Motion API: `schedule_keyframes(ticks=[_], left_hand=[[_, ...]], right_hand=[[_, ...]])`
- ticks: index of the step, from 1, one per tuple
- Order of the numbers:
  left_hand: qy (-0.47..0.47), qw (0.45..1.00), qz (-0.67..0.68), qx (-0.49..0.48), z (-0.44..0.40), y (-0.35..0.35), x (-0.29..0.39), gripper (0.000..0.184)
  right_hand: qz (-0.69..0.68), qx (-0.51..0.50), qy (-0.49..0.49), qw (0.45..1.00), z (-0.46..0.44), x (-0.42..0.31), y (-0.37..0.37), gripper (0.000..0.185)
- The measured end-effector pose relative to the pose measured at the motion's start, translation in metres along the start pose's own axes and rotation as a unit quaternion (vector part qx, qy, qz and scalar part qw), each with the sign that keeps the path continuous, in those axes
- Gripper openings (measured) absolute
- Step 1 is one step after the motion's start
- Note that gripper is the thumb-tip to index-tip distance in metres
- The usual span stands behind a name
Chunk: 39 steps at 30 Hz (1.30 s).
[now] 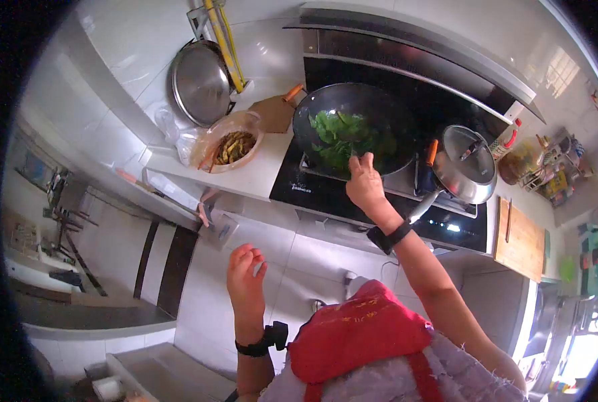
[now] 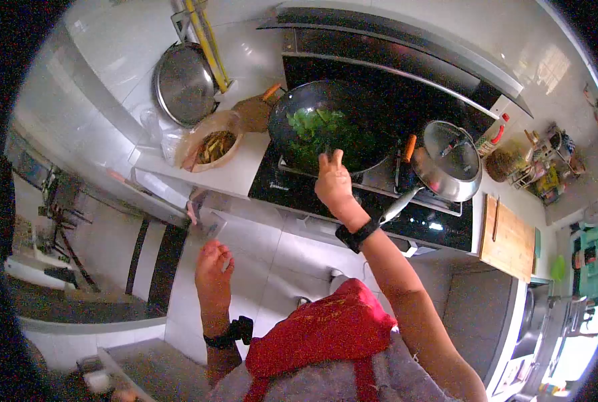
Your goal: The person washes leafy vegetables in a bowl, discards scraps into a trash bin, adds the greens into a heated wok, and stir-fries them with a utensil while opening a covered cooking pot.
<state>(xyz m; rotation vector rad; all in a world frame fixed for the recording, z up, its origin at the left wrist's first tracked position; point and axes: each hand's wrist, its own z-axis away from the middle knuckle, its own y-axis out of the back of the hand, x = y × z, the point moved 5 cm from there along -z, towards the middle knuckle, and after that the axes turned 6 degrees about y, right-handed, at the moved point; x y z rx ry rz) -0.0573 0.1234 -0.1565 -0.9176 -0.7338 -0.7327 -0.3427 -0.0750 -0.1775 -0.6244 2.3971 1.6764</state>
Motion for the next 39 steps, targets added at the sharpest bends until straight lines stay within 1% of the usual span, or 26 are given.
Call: schedule_keyframes(ticks=[1, 2, 3, 5, 6, 7, 9, 10, 11, 12, 15, 17, 18, 19, 20, 23, 24, 27, 29, 32, 34, 36, 39], left_hand=[[0.006, 1.000, 0.002, -0.004, -0.012, 0.000, 0.002, 0.027], [0.011, 1.000, 0.004, -0.007, -0.025, -0.003, 0.003, 0.026], [0.017, 1.000, 0.006, -0.008, -0.038, -0.006, 0.004, 0.024], [0.029, 0.999, -0.007, -0.029, -0.064, -0.017, 0.010, 0.023], [0.033, 0.999, -0.014, -0.039, -0.077, -0.023, 0.013, 0.023], [0.035, 0.998, -0.019, -0.054, -0.089, -0.030, 0.018, 0.024], [0.040, 0.995, -0.034, -0.087, -0.112, -0.047, 0.033, 0.025], [0.042, 0.993, -0.042, -0.104, -0.122, -0.053, 0.042, 0.024], [0.045, 0.991, -0.046, -0.120, -0.130, -0.060, 0.050, 0.024], [0.045, 0.988, -0.047, -0.140, -0.142, -0.068, 0.058, 0.023], [0.028, 0.988, -0.047, -0.145, -0.173, -0.074, 0.079, 0.022], [0.041, 0.988, -0.045, -0.145, -0.192, -0.073, 0.084, 0.021], [0.046, 0.987, -0.045, -0.145, -0.202, -0.076, 0.086, 0.021], [0.049, 0.987, -0.045, -0.146, -0.212, -0.079, 0.088, 0.021], [0.071, 0.982, -0.048, -0.166, -0.224, -0.081, 0.085, 0.020], [0.108, 0.970, -0.050, -0.211, -0.247, -0.099, 0.084, 0.020], [0.113, 0.966, -0.071, -0.223, -0.250, -0.107, 0.088, 0.020], [0.123, 0.955, -0.067, -0.261, -0.259, -0.125, 0.103, 0.015], [0.132, 0.951, -0.062, -0.274, -0.270, -0.126, 0.109, 0.014], [0.124, 0.952, -0.046, -0.275, -0.291, -0.117, 0.123, 0.013], [0.109, 0.963, -0.033, -0.246, -0.302, -0.105, 0.129, 0.013], [0.119, 0.964, -0.030, -0.235, -0.307, -0.098, 0.132, 0.012], [0.139, 0.962, -0.035, -0.233, -0.315, -0.089, 0.135, 0.011]], right_hand=[[0.013, 0.017, -0.007, 1.000, -0.002, 0.003, 0.005, 0.044], [0.022, -0.004, -0.034, 0.999, -0.007, 0.011, 0.007, 0.047], [0.074, 0.029, -0.051, 0.996, -0.009, 0.015, 0.013, 0.046], [0.139, 0.077, -0.053, 0.986, -0.020, 0.024, 0.021, 0.045], [0.183, 0.054, -0.062, 0.980, -0.028, 0.028, 0.024, 0.046], [0.192, 0.002, -0.081, 0.978, -0.035, 0.029, 0.027, 0.042], [0.269, -0.055, -0.085, 0.958, -0.047, 0.050, 0.007, 0.029], [0.246, -0.102, -0.101, 0.959, -0.053, 0.061, 0.002, 0.024], [0.242, -0.105, -0.090, 0.960, -0.050, 0.068, 0.003, 0.022], [0.242, -0.104, -0.076, 0.962, -0.054, 0.066, 0.017, 0.020], [0.274, -0.129, -0.023, 0.953, -0.055, 0.044, 0.083, 0.021], [0.196, -0.163, -0.074, 0.964, -0.058, 0.014, 0.144, 0.024], [0.193, -0.210, -0.101, 0.953, -0.062, 0.006, 0.163, 0.024], [0.189, -0.253, -0.129, 0.940, -0.062, 0.005, 0.173, 0.027], [0.173, -0.213, -0.053, 0.960, -0.062, 0.001, 0.180, 0.025], [0.149, -0.290, -0.062, 0.943, -0.073, -0.011, 0.181, 0.023], [0.139, -0.325, -0.079, 0.932, -0.076, -0.010, 0.171, 0.023], [0.166, -0.301, -0.004, 0.939, -0.069, 0.005, 0.102, 0.028], [0.148, -0.243, -0.106, 0.953, -0.082, 0.001, 0.064, 0.032], [0.125, -0.134, -0.120, 0.976, -0.104, -0.003, 0.051, 0.032], [0.138, -0.098, -0.126, 0.978, -0.122, -0.011, 0.061, 0.033], [0.138, -0.060, -0.119, 0.981, -0.138, -0.017, 0.068, 0.034], [0.169, -0.080, -0.110, 0.976, -0.146, 0.003, 0.047, 0.035]])
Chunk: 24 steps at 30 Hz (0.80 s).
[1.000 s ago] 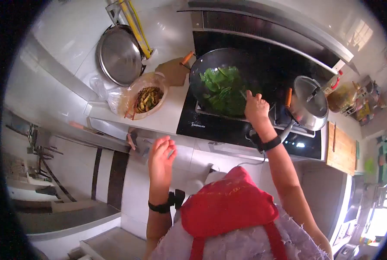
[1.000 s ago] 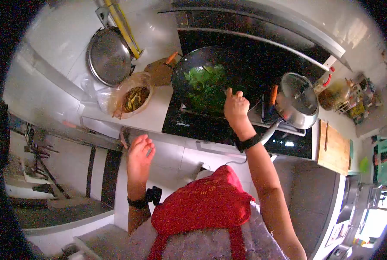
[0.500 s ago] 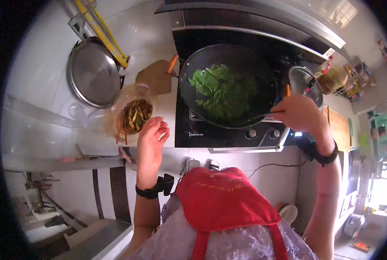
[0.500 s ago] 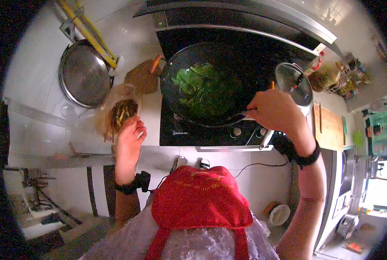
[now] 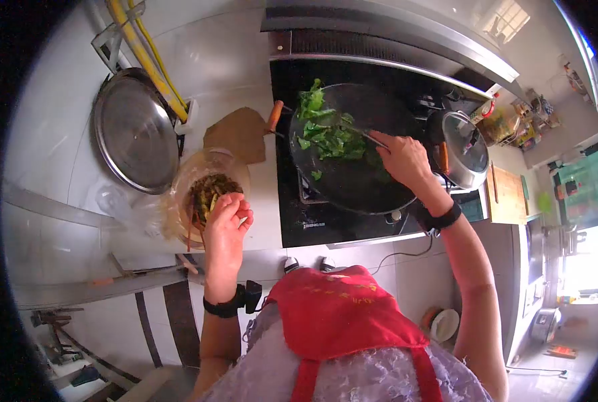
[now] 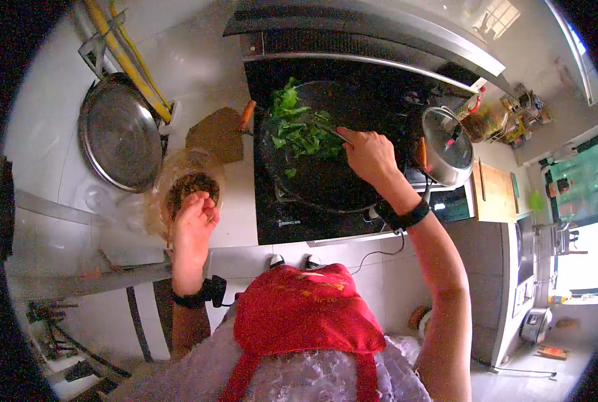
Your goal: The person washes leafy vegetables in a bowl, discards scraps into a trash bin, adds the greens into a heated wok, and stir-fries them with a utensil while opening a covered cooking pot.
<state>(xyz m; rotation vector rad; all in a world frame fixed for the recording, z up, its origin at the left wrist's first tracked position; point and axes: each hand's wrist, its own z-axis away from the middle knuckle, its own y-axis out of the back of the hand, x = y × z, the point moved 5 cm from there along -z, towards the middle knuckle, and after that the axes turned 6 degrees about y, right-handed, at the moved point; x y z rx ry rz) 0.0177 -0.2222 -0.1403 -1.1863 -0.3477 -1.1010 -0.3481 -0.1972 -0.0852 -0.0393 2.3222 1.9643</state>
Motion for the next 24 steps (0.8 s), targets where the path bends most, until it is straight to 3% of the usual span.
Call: schedule_keyframes(ticks=[6, 9, 14, 17, 20, 24], left_hand=[[0.014, 1.000, 0.002, 0.008, -0.006, 0.008, 0.000, 0.010], [0.015, 1.000, -0.006, 0.001, -0.015, 0.014, -0.007, 0.010], [0.022, 1.000, 0.008, -0.018, -0.019, 0.005, -0.010, 0.011], [0.015, 0.999, 0.024, -0.026, -0.017, 0.004, -0.010, 0.011], [0.016, 0.999, 0.028, -0.018, -0.016, 0.010, -0.013, 0.011], [0.019, 0.999, 0.035, 0.003, -0.016, 0.025, -0.018, 0.010]], right_hand=[[-0.010, -0.078, -0.037, 0.996, 0.028, 0.007, -0.020, 0.034], [0.019, -0.159, -0.040, 0.986, 0.043, 0.003, 0.028, 0.032], [-0.025, -0.088, -0.050, 0.995, 0.030, -0.002, 0.052, 0.034], [-0.073, 0.001, -0.064, 0.995, 0.015, -0.002, 0.029, 0.034], [-0.124, 0.064, -0.007, 0.990, 0.004, -0.002, -0.001, 0.034], [-0.041, -0.021, -0.008, 0.999, 0.004, 0.004, -0.019, 0.035]])
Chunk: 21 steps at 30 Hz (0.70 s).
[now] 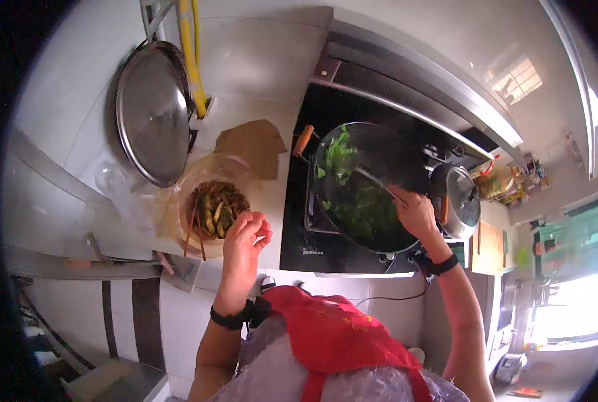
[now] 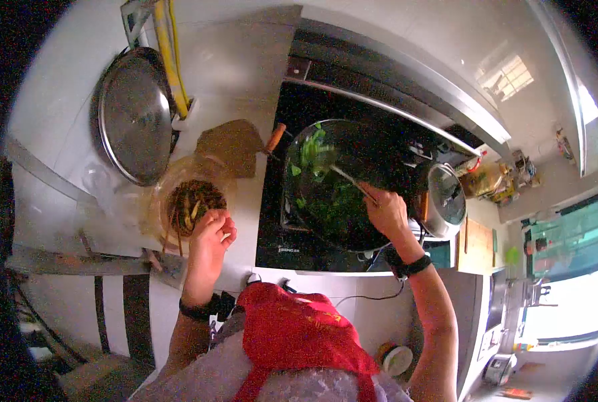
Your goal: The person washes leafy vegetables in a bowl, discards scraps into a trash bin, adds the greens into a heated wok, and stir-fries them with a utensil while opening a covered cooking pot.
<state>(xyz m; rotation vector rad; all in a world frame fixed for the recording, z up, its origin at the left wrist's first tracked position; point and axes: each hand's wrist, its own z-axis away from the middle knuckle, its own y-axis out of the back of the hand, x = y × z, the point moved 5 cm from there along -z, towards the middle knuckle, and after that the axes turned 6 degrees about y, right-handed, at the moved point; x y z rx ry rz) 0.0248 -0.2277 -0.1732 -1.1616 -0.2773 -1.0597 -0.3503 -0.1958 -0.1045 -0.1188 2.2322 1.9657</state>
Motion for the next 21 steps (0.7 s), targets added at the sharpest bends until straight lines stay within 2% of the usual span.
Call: schedule_keyframes(ticks=[1, 4, 8, 11, 14, 15, 16, 18, 20, 21], left_hand=[[-0.002, 1.000, 0.005, 0.004, 0.000, 0.003, 0.000, 0.010], [0.015, 0.999, 0.006, 0.034, -0.004, 0.016, -0.002, 0.010], [-0.002, 0.999, 0.029, 0.027, -0.009, 0.027, 0.000, 0.012], [-0.001, 0.999, 0.031, 0.023, -0.013, 0.029, 0.002, 0.013], [0.022, 0.999, 0.044, 0.022, -0.022, 0.033, -0.005, 0.015], [0.027, 0.998, 0.055, 0.016, -0.025, 0.034, -0.007, 0.015], [0.033, 0.997, 0.064, 0.010, -0.029, 0.035, -0.010, 0.016], [0.052, 0.997, 0.062, 0.003, -0.037, 0.039, -0.016, 0.016], [0.068, 0.996, 0.049, -0.010, -0.045, 0.042, -0.021, 0.017], [0.081, 0.996, 0.041, -0.015, -0.049, 0.044, -0.025, 0.028]], right_hand=[[0.011, -0.015, 0.028, 0.999, 0.003, -0.001, -0.001, 0.036], [0.068, -0.130, -0.003, 0.989, 0.010, -0.004, 0.013, 0.036], [0.095, -0.183, -0.053, 0.977, 0.005, -0.019, 0.068, 0.034], [0.049, -0.137, -0.073, 0.987, 0.004, -0.025, 0.071, 0.033], [0.066, -0.185, -0.119, 0.973, 0.006, -0.036, 0.068, 0.033], [0.070, -0.171, -0.148, 0.972, 0.011, -0.031, 0.060, 0.032], [0.077, -0.146, -0.127, 0.978, 0.016, -0.033, 0.058, 0.034], [-0.021, -0.168, -0.138, 0.976, 0.027, -0.017, 0.056, 0.036], [-0.043, -0.133, -0.155, 0.978, 0.038, -0.026, 0.059, 0.037], [-0.054, -0.115, -0.165, 0.978, 0.043, -0.029, 0.060, 0.037]])
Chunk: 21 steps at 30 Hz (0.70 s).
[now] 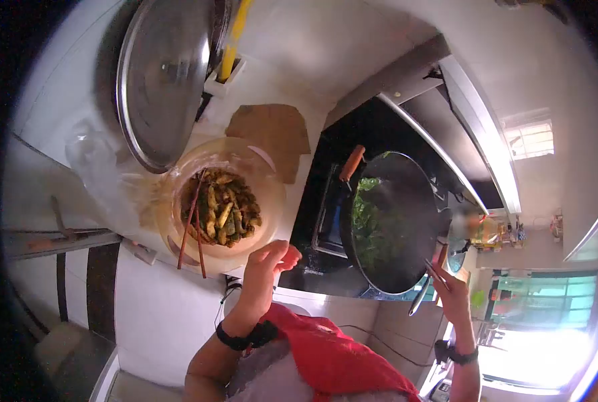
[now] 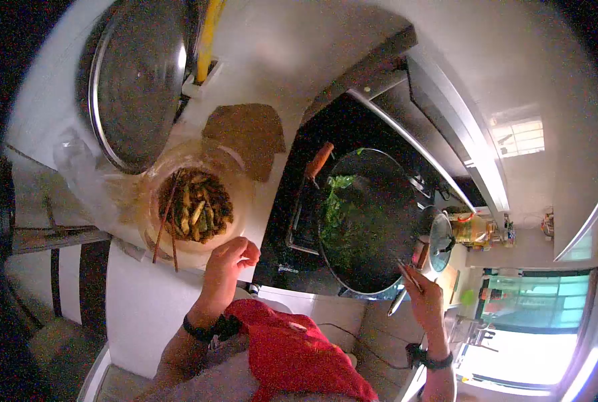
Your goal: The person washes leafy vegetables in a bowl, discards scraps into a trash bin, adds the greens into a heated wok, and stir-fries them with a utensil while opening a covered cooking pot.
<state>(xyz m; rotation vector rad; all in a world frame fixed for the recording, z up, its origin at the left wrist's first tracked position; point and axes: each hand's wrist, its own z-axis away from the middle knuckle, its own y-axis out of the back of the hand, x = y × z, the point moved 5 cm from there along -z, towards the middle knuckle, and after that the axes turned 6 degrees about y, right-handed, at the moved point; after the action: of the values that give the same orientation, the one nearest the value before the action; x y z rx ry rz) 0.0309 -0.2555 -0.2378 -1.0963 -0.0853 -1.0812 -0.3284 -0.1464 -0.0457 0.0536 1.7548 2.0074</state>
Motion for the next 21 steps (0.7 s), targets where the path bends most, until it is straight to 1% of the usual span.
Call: schedule_keyframes(ticks=[3, 4, 5, 7, 8, 10, 11, 13, 14, 16, 17, 19, 21], left_hand=[[-0.005, 0.997, -0.012, -0.077, -0.008, 0.001, 0.002, 0.039], [-0.011, 0.997, -0.019, -0.070, -0.009, 0.002, 0.003, 0.041], [-0.017, 0.998, -0.026, -0.063, -0.010, -0.001, 0.005, 0.043], [-0.023, 0.998, -0.034, -0.055, -0.011, -0.004, 0.007, 0.046], [-0.023, 0.998, -0.037, -0.052, -0.012, -0.004, 0.008, 0.046], [-0.024, 0.998, -0.045, -0.046, -0.015, -0.003, 0.008, 0.046], [-0.025, 0.997, -0.051, -0.044, -0.017, -0.003, 0.007, 0.045], [-0.030, 0.997, -0.044, -0.046, -0.020, -0.002, 0.005, 0.042], [-0.034, 0.998, -0.031, -0.050, -0.021, -0.002, 0.003, 0.041], [-0.029, 0.999, 0.007, -0.045, -0.023, -0.001, -0.002, 0.039], [-0.025, 0.999, 0.006, -0.042, -0.023, 0.000, -0.004, 0.039], [-0.018, 0.999, 0.003, -0.038, -0.023, 0.002, -0.008, 0.039], [-0.016, 0.999, -0.003, -0.044, -0.023, 0.005, -0.011, 0.037]], right_hand=[[-0.133, 0.064, -0.048, 0.988, 0.009, 0.014, -0.005, 0.037], [-0.280, 0.086, -0.024, 0.956, 0.009, 0.006, -0.012, 0.041], [-0.359, 0.081, -0.049, 0.928, 0.012, -0.001, -0.016, 0.043], [-0.508, 0.071, -0.100, 0.852, 0.010, -0.053, -0.020, 0.046], [-0.509, 0.108, -0.127, 0.844, 0.006, -0.057, -0.024, 0.046], [-0.462, 0.155, -0.048, 0.872, -0.022, -0.047, -0.024, 0.047], [-0.438, 0.130, -0.020, 0.889, -0.035, -0.052, -0.017, 0.047], [-0.388, 0.085, 0.038, 0.917, -0.064, -0.091, -0.003, 0.046], [-0.212, 0.097, 0.151, 0.961, -0.082, -0.087, 0.006, 0.046], [-0.160, 0.034, 0.162, 0.973, -0.118, -0.091, 0.014, 0.045], [-0.287, -0.036, 0.058, 0.956, -0.134, -0.100, 0.020, 0.044], [-0.358, -0.110, -0.065, 0.925, -0.159, -0.120, 0.019, 0.042], [-0.266, -0.122, -0.095, 0.952, -0.180, -0.136, 0.016, 0.041]])
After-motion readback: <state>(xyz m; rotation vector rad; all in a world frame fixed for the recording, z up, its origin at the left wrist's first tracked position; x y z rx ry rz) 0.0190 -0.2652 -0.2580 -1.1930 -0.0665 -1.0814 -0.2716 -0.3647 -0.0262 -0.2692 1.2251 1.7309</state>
